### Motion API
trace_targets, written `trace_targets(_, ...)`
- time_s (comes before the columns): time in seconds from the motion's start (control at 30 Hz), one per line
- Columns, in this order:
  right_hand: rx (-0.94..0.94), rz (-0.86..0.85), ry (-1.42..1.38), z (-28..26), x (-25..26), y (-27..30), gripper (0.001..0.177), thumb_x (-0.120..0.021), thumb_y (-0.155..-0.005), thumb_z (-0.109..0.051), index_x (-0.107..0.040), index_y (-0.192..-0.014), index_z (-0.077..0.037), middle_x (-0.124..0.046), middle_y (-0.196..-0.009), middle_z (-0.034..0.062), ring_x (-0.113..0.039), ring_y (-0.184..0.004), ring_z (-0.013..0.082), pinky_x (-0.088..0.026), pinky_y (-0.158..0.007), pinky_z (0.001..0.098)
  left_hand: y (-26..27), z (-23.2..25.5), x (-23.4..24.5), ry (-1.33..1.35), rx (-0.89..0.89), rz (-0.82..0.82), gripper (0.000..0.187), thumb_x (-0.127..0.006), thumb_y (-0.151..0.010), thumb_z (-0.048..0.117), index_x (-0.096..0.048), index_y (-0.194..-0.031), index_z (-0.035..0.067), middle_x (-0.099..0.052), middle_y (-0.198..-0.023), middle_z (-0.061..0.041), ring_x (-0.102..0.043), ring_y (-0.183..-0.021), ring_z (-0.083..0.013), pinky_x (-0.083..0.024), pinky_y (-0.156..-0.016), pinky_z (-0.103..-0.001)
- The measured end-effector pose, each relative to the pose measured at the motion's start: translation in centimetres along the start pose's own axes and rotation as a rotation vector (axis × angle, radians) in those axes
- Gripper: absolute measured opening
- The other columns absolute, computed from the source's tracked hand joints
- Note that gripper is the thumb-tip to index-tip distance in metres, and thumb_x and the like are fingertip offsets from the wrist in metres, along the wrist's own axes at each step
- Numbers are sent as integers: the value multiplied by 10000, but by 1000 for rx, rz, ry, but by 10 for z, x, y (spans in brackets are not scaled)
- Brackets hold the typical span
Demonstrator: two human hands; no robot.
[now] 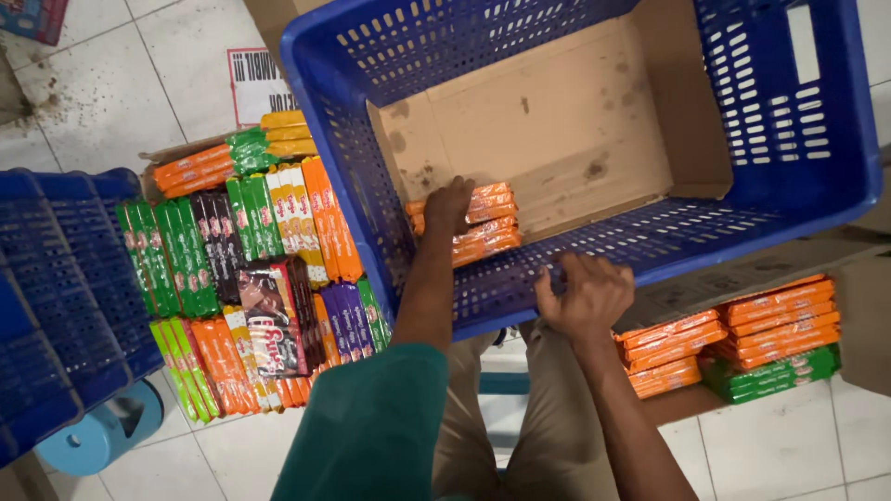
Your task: The person sits on a small stool and transfers stacks of orange and green snack packets from a cardboard box into a blue plastic basket. They arrange the packets in neat rows within the basket, occasionally adjusting the stacks to fit them properly.
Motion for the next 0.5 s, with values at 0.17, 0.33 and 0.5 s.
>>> trace_targets(0.17, 0, 9, 17, -2, 0, -1, 270, -614, -904, -490, -703, -861, -239, -526, -596, -25, -617, -634, 227, -408, -709, 391, 2, 8, 16, 108, 94, -94, 874, -867, -678, 130, -392, -1411, 121, -448, -1362, -178, -654, -1151, -512, -563, -988, -608)
trace_targets(0.33, -5, 15, 35, -4, 2, 0, 281, -595, -902, -493, -702, -849, -239, -528, -595, -33, -611, -629, 220, -405, -705, 381, 17, -6, 7, 227, 133, -118, 914, -908, -675, 136, -487, -1485, 163, -559, -1317, -236, -629, -1242, -472, -529, -1026, -565)
trace_targets(0.5, 14, 36, 11, -4, 1, 0, 251, -649, -868, -480, -717, -846, -240, -542, -587, -20, -622, -620, 234, -412, -690, 399, 10, -9, -3, -15, 224, -167, 936, -934, -730, 363, -419, -1505, 262, -612, -1351, -146, -625, -1256, -389, -533, -985, -578)
Point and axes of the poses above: each hand's wrist, its own y-axis away from the middle knuckle, its own x-axis out of the back of the hand, z = x × y, the point moved 4 cm from there along -y, towards the middle knuckle
